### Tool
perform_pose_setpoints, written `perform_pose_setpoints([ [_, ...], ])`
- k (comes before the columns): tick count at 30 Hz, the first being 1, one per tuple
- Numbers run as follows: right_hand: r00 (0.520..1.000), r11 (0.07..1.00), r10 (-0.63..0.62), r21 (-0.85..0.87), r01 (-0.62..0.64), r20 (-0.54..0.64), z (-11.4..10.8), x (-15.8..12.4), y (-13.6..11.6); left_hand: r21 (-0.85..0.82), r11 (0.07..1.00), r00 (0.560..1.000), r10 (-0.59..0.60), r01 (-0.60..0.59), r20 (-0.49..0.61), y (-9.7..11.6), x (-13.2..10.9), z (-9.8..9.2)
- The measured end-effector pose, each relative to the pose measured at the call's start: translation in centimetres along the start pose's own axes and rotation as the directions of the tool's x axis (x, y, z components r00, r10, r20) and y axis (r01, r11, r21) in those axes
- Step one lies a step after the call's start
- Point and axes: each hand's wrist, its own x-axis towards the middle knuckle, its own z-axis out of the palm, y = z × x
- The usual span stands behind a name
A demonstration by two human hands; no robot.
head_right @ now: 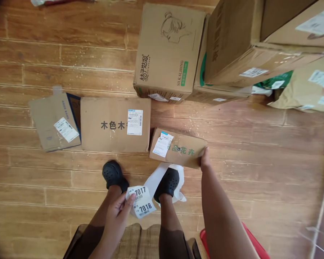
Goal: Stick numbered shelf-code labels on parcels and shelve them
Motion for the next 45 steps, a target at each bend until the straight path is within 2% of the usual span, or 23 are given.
perform_pose_setpoints([
  [3,0.985,0.966,0.169,0.191,-0.175,0.046,-0.4,-0.3,-0.2,-0.038,0.999,0.999,-0.023,0.025,0.028,0.0,0.4,-0.3],
  [7,0.976,0.946,0.185,0.249,-0.209,0.114,-1.8,-0.7,-1.0,-0.054,0.999,0.996,-0.006,0.01,0.085,0.0,0.7,-0.6],
  [8,0.981,0.957,0.175,0.222,-0.189,0.08,-1.9,-0.6,-1.3,-0.056,0.998,0.996,-0.004,0.009,0.086,0.0,0.7,-0.7],
  [10,0.988,0.983,0.125,0.144,-0.11,-0.094,-1.5,-0.5,-2.3,-0.052,0.999,0.997,-0.003,0.007,0.083,0.1,0.7,-0.9],
  [11,0.974,0.993,0.086,0.098,-0.067,-0.208,-0.9,-0.6,-3.0,-0.046,0.999,0.997,-0.002,0.006,0.083,0.2,0.8,-1.0],
  [13,0.914,0.998,-0.039,0.031,0.056,-0.404,0.9,-1.7,-5.1,-0.03,1.0,0.996,0.0,0.003,0.088,0.4,0.9,-1.2],
  [15,0.882,0.969,-0.217,0.018,0.247,-0.419,3.1,-4.6,-8.2,0.002,1.0,0.996,0.012,-0.012,0.092,0.6,1.0,-1.3],
  [16,0.897,0.93,-0.332,0.057,0.363,-0.293,4.1,-6.7,-10.0,0.026,0.999,0.995,0.025,-0.028,0.098,0.8,1.0,-1.4],
  [17,0.908,0.9,-0.418,0.121,0.419,-0.034,5.0,-9.2,-11.9,0.052,0.997,0.993,0.046,-0.052,0.111,0.9,1.1,-1.5],
  [18,0.848,0.901,-0.432,0.184,0.392,0.308,5.7,-11.7,-13.6,0.078,0.993,0.989,0.075,-0.085,0.127,1.0,1.1,-1.5],
  [19,0.701,0.922,-0.386,0.218,0.321,0.599,6.3,-14.2,-15.1,0.102,0.987,0.984,0.108,-0.123,0.144,1.1,1.1,-1.5],
  [20,0.53,0.95,-0.298,0.192,0.247,0.794,6.8,-16.5,-16.3,0.12,0.98,0.978,0.141,-0.16,0.155,1.2,1.1,-1.5],
  [21,0.439,0.966,-0.23,0.149,0.21,0.869,7.2,-18.4,-17.1,0.133,0.972,0.973,0.17,-0.192,0.159,1.2,1.1,-1.5],
  [22,0.399,0.978,-0.181,0.121,0.172,0.899,7.6,-19.8,-17.4,0.137,0.968,0.969,0.189,-0.211,0.16,1.2,1.1,-1.5],
  [23,0.404,0.986,-0.143,0.096,0.134,0.903,7.9,-20.8,-17.4,0.131,0.968,0.969,0.191,-0.212,0.159,1.1,1.1,-1.5],
  [26,0.526,0.997,-0.075,0.081,0.011,0.847,8.4,-21.6,-16.2,0.098,0.985,0.98,0.128,-0.144,0.15,0.6,1.1,-1.4],
  [28,0.561,0.999,-0.005,0.033,-0.04,0.828,8.4,-21.2,-15.5,0.115,0.987,0.988,0.094,-0.108,0.12,0.4,1.0,-1.3],
  [32,0.564,0.985,0.127,-0.04,-0.165,0.816,8.2,-20.8,-15.1,0.228,0.963,0.989,0.148,-0.147,0.012,1.0,0.9,-1.1],
  [37,0.581,0.952,0.173,0.017,-0.307,0.795,9.3,-21.8,-14.4,0.324,0.931,0.96,0.231,-0.171,-0.158,1.8,1.0,-0.9],
  [39,0.601,0.969,0.147,0.008,-0.248,0.785,9.7,-21.7,-14.2,0.298,0.945,0.967,0.194,-0.138,-0.167,1.8,1.2,-1.0],
  [41,0.658,0.998,0.048,-0.011,-0.06,0.751,9.8,-20.5,-14.4,0.274,0.956,0.984,0.14,-0.105,-0.111,1.9,1.4,-1.1],
  [43,0.711,0.99,-0.071,-0.038,0.136,0.699,9.7,-18.0,-15.0,0.316,0.945,0.995,0.099,-0.084,-0.032,2.0,1.5,-1.4],
  [45,0.77,0.962,-0.171,-0.066,0.266,0.614,9.7,-14.2,-16.0,0.395,0.915,0.997,0.064,-0.078,0.048,2.0,1.5,-1.6],
])
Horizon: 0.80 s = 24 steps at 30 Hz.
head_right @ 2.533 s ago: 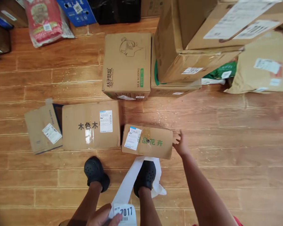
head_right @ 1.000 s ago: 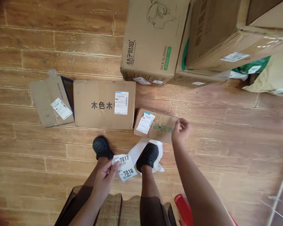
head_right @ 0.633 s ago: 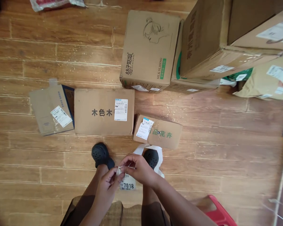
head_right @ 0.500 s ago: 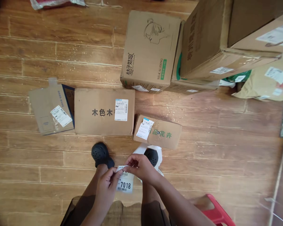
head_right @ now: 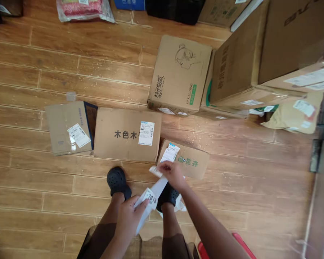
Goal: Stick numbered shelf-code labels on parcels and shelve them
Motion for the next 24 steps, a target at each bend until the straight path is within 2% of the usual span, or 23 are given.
perform_pose_setpoints([
  [1,0.997,0.998,-0.032,-0.048,0.029,-0.071,-1.3,1.9,0.0,0.033,0.999,0.999,-0.007,0.006,0.037,-0.1,-0.1,-0.1],
  [3,0.952,0.949,-0.211,-0.278,0.146,-0.222,-3.8,6.0,0.0,0.033,0.999,0.994,-0.029,0.025,0.103,-0.3,-0.2,-0.3],
  [5,0.935,0.878,-0.31,-0.428,0.213,-0.171,-5.6,10.0,0.0,-0.017,0.998,0.988,-0.052,0.055,0.145,-0.6,-0.4,-0.4],
  [6,0.941,0.867,-0.31,-0.445,0.222,-0.135,-6.2,11.7,0.0,-0.036,0.997,0.986,-0.063,0.069,0.152,-0.8,-0.4,-0.5],
  [9,0.975,0.909,-0.205,-0.386,0.156,-0.087,-7.1,15.7,0.4,-0.059,0.993,0.986,-0.098,0.107,0.137,-1.2,-0.4,-1.0],
  [13,0.991,0.954,-0.07,-0.296,0.032,-0.117,-7.0,18.1,2.1,-0.133,0.979,0.979,-0.136,0.156,0.149,-1.3,-0.1,-1.9],
  [17,0.993,0.981,0.012,-0.188,-0.034,-0.117,-5.5,19.3,3.9,-0.206,0.958,0.972,-0.169,0.202,0.166,-0.9,0.1,-2.6],
  [21,0.992,0.992,0.052,-0.112,-0.065,-0.118,-3.2,20.4,5.1,-0.229,0.948,0.969,-0.188,0.222,0.162,-0.5,0.2,-3.2],
  [24,0.989,0.994,0.035,-0.098,-0.049,-0.147,-2.3,20.8,5.3,-0.253,0.937,0.963,-0.195,0.239,0.185,-0.3,0.3,-3.6],
])
